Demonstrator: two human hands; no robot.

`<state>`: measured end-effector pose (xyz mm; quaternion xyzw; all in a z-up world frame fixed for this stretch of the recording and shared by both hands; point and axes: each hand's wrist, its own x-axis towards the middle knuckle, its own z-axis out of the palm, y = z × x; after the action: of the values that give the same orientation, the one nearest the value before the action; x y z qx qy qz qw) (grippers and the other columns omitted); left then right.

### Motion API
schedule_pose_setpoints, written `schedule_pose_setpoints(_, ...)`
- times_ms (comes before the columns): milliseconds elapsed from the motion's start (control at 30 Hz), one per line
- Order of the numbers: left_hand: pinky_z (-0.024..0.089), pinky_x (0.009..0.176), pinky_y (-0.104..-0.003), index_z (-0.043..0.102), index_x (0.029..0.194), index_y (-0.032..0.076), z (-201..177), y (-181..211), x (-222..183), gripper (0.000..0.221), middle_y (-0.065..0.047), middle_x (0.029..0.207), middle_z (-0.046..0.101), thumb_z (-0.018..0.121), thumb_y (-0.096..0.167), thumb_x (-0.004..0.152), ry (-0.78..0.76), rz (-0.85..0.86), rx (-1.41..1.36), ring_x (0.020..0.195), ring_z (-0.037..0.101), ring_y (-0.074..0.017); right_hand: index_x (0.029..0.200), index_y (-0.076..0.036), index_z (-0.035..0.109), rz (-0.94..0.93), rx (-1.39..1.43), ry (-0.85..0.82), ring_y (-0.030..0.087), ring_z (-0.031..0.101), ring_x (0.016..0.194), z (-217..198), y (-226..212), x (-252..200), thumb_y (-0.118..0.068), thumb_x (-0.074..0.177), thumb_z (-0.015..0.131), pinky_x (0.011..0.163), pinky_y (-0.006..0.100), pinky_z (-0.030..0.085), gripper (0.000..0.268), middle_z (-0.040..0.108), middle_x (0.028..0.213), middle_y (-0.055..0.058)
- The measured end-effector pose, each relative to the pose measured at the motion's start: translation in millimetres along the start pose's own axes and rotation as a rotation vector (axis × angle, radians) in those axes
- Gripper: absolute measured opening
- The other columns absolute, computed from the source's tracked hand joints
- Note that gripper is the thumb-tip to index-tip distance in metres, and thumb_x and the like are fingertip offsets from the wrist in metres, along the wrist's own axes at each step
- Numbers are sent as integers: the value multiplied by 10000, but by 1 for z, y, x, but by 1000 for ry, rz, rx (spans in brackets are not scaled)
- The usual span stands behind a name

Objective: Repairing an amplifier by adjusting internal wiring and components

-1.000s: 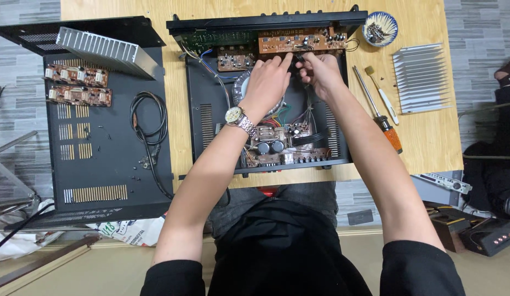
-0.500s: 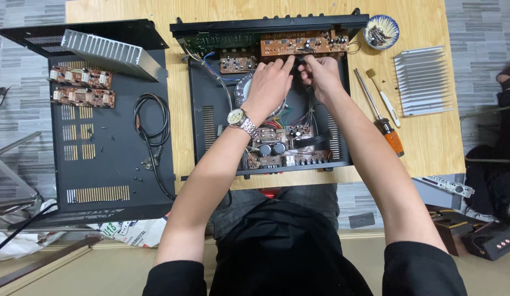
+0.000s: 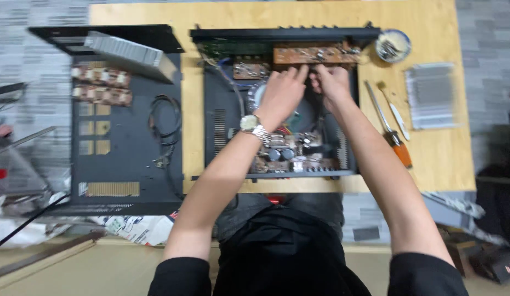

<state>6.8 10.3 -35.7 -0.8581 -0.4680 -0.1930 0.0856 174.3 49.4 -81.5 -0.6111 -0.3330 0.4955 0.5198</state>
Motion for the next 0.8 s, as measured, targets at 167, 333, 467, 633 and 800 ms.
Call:
schedule_pose_setpoints(167,485,713,-403,592,1204,186,-2,11,3,320,18,952,678,602,292,903,11,-113,18,863,688,-215,932,-81,673,10,-106,-51,28,662,572,-11,6,6,-238,953,673,495,160,540,158,704,769,14)
schedule_pose_setpoints(333,555,722,-455,637,1036,160,11,19,11,167,-3,865,783,528,203,916,36,-239,-55,819,758,-255,1091,-169,570,-101,28,-167,-27,540,592,0,-11,-14,-62,999,556,413,145,334,142,556,791,-63)
schedule_pose_setpoints(467,490,832,-464,606,1170,135,43,14,16,281,6,972,785,475,230,940,-46,-251,-121,892,770,-263,896,-155,496,-62,4,-147,21,553,643,-8,9,13,-107,1072,632,464,178,339,228,590,812,-7)
schedule_pose_setpoints(633,487,895,-456,588,1202,144,22,15,12,296,-7,1053,777,474,242,947,-69,-242,-177,986,764,-260,822,-157,475,-25,9,-82,74,596,668,-20,27,37,-111,1084,643,507,198,408,315,580,771,17)
schedule_pose_setpoints(800,421,878,-556,650,980,110,-29,7,4,197,-124,952,759,519,215,877,-5,-379,-122,968,675,-367,888,-167,567,45,22,-109,57,619,634,-30,45,59,-220,1042,664,477,161,381,190,683,843,26)
